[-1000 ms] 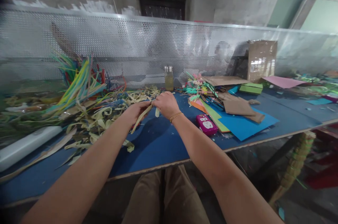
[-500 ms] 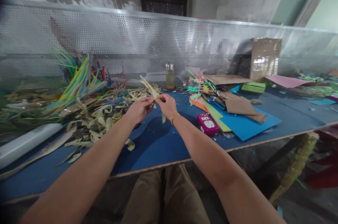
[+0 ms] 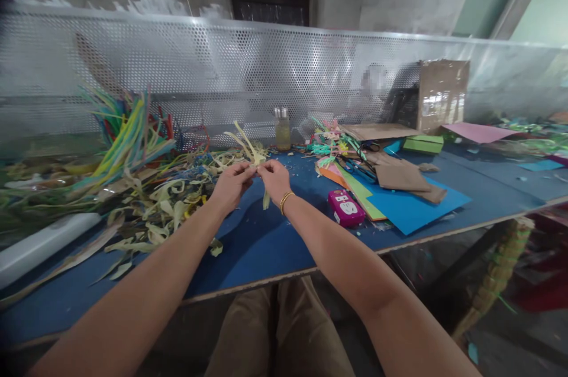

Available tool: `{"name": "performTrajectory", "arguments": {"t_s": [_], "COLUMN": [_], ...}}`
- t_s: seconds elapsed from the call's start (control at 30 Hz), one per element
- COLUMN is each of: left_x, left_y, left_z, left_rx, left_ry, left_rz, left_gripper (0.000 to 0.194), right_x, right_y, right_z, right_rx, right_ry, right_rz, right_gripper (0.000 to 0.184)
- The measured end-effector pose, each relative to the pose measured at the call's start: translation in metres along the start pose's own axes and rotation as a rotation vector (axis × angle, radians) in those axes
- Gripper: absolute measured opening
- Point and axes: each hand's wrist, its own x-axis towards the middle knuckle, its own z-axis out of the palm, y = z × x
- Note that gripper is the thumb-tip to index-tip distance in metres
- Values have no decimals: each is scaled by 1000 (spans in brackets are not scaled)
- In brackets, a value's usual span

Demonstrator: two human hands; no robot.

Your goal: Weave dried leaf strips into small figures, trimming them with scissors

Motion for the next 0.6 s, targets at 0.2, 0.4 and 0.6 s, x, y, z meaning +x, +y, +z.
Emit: {"name": "performTrajectory", "arguments": {"t_s": [0.2,0.4,0.6], "left_x": [0,5,5], "left_y": [5,8,7], "left_z": [-4,-11,-14], "left_rx": [2,-7,95], "left_ry": [34,12,-64], "left_rz": [-46,-50,-84], "left_gripper": [30,23,22], "right_x": [-3,-2,3], "right_y": [-4,-22,-39], "right_z": [-2,-21,-40], "right_rx": [-71,-503,-919], "right_ry": [-53,-17,-112], "right_rz": [-63,-397,-711], "right_gripper": [16,26,31]}}
